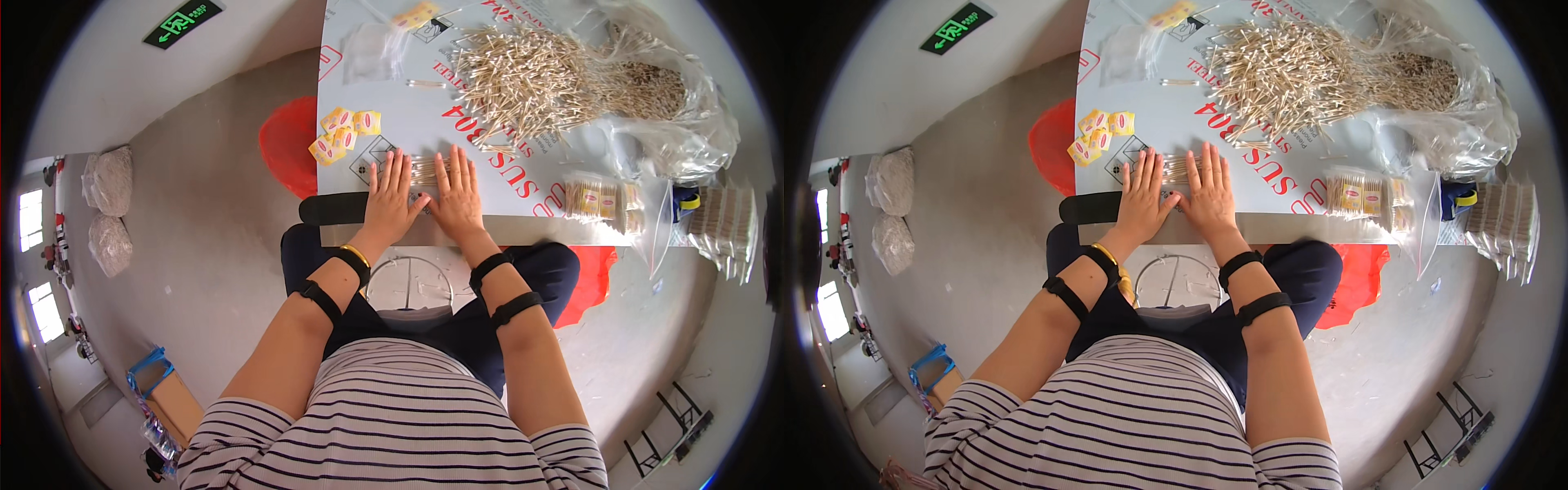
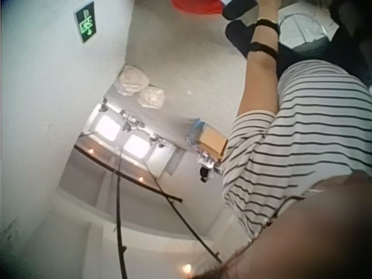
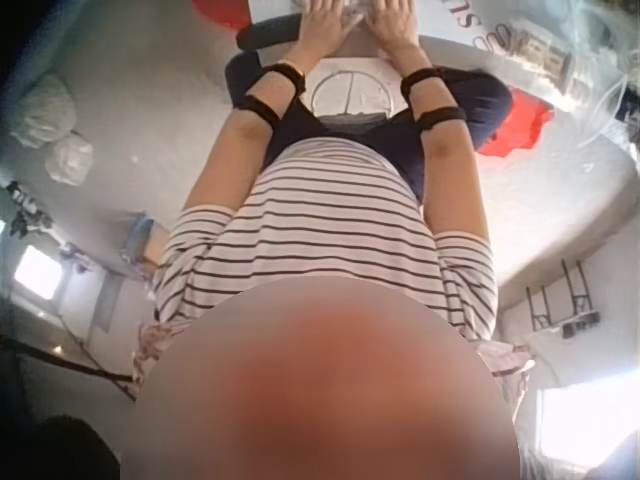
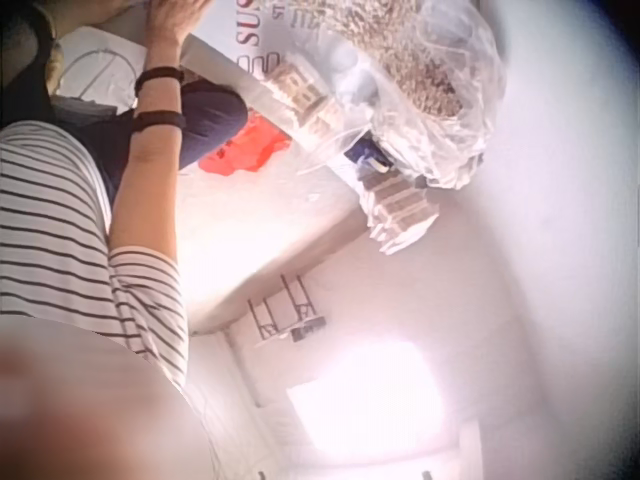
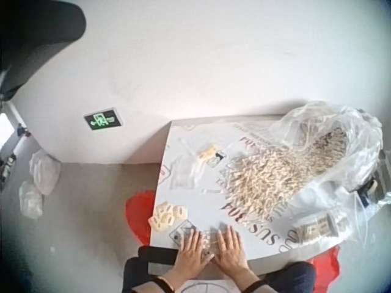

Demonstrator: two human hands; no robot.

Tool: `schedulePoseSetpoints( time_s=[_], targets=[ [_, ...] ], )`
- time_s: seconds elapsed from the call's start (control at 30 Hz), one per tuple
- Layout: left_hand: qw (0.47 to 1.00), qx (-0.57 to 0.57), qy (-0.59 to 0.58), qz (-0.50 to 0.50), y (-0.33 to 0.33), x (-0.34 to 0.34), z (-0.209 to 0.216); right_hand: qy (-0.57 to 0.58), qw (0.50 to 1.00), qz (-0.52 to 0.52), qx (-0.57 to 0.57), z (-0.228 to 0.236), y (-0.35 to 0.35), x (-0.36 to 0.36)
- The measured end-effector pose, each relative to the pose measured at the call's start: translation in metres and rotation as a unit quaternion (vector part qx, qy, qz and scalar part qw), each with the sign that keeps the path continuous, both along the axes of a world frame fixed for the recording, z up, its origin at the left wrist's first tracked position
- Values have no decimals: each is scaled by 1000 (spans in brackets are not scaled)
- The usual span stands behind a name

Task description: The person is manually counting and packing cotton swabs into small plastic bags at a workstation.

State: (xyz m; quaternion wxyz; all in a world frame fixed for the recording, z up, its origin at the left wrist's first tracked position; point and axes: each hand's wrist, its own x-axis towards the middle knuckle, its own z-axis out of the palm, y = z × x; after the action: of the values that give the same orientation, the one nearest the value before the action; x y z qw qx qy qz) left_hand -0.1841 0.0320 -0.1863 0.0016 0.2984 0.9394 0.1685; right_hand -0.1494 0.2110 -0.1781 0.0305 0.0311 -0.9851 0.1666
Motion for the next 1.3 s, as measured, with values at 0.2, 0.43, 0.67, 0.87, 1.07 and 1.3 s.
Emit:
schedulePoseSetpoints(
  time_s=[0.2, 0.43, 0.67, 0.87, 1.07, 1.3],
  targets=[
    [997, 67, -29, -1, 15, -3, 3, 33, 999, 0, -2, -12, -10, -1],
    [996, 82, -24, 15, -5, -4, 8, -17, 1000, 6, 0, 7, -4, -9],
    [999, 28, -22, 4, -18, 7, 6, 37, 999, 26, -14, 13, 3, -31],
    [999, 25, -23, 7, -18, 9, 5, -2, 994, 90, -68, 18, 32, -30],
    [999, -24, 4, 25, -12, 12, 2, 15, 997, 45, -58, 12, 11, -10],
    [999, 35, 3, 36, 7, 16, -2, 5, 1000, 16, 11, 3, -19, -4]
  ],
)
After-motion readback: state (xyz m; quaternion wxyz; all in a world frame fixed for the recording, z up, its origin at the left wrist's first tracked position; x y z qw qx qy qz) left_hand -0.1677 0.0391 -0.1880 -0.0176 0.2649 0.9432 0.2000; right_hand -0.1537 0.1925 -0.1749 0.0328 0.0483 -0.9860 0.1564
